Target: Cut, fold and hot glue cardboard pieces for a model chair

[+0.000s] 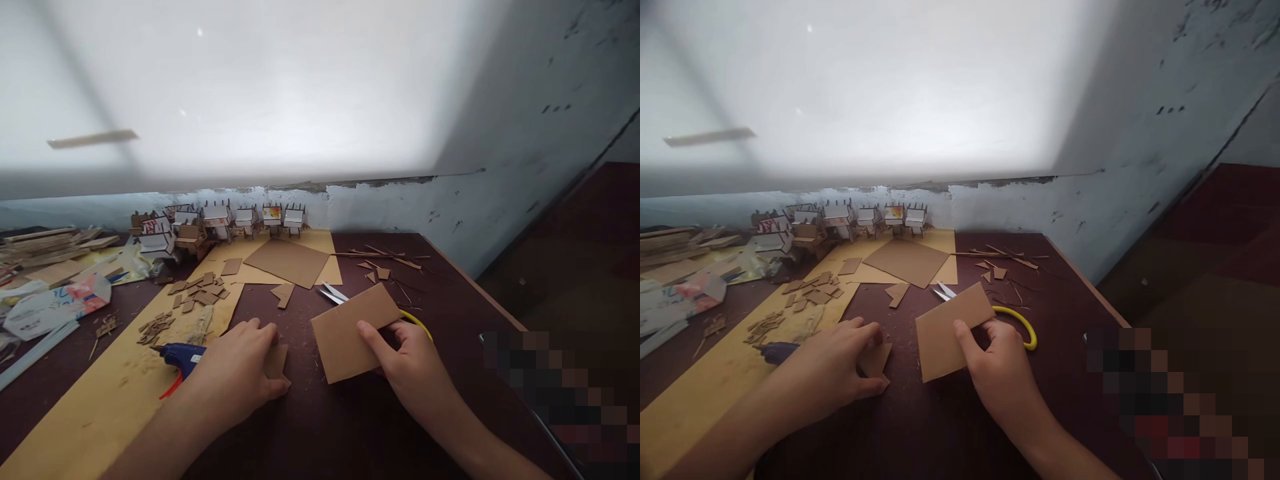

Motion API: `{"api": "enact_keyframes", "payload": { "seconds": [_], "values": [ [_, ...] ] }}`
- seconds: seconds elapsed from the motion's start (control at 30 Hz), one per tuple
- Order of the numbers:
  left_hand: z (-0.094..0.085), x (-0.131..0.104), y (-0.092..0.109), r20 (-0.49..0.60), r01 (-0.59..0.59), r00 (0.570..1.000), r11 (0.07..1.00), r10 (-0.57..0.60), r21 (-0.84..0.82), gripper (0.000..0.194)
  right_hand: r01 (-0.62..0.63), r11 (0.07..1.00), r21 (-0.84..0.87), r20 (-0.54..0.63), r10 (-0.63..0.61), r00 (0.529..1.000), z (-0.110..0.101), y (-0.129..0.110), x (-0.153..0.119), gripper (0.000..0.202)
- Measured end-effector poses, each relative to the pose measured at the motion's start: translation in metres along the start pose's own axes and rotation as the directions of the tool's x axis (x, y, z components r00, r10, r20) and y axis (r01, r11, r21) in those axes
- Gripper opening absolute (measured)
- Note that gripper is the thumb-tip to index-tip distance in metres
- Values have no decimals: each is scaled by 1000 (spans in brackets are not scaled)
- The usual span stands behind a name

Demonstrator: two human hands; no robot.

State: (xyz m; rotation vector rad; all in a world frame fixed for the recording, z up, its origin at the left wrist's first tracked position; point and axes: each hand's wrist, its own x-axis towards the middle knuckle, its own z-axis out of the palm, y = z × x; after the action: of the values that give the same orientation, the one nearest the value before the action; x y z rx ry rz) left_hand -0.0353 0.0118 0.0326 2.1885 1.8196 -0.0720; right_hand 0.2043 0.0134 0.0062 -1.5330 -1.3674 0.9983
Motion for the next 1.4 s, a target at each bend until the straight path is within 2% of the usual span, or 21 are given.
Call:
{"api": "enact_keyframes", "payload": {
  "seconds": [0.27, 0.47, 0.63, 0.87, 1.0, 1.1, 1.17, 1.3, 1.4],
  "values": [
    [5, 0, 1, -83, -220, 974, 970, 212, -102, 29, 17, 998, -56, -31, -19, 999, 1, 1, 2, 40],
    [5, -1, 4, -46, -189, 982, 977, 185, -103, 33, 4, 999, 42, -31, -3, 1000, 0, -1, 1, 46],
    [9, -2, 2, -63, -245, 969, 962, 239, -123, 48, -15, 998, 69, -31, 18, 999, 1, 0, 3, 48],
    [8, -3, 6, -78, -278, 959, 957, 271, -90, 41, -68, 996, 64, -27, 70, 997, 1, 4, 2, 48],
    [4, -2, 11, -203, -302, 940, 944, 273, -131, 39, -118, 978, 173, -42, 127, 991, 1, 4, 4, 42],
    [1, 1, 12, -355, -303, 913, 917, 201, -260, 45, -173, 944, 281, -68, 199, 978, 1, 2, 6, 36],
    [-1, 2, 13, -432, -344, 886, 864, 169, -367, 52, -186, 918, 349, -57, 219, 974, 2, 1, 6, 34],
    [0, 2, 17, -511, -463, 837, 749, 195, -474, 54, -163, 885, 437, -2, 182, 983, 4, -1, 4, 30],
    [3, 3, 20, -545, -493, 815, 727, 195, -477, 40, -151, 872, 465, 46, 146, 988, 6, -1, 1, 32]
  ]
}}
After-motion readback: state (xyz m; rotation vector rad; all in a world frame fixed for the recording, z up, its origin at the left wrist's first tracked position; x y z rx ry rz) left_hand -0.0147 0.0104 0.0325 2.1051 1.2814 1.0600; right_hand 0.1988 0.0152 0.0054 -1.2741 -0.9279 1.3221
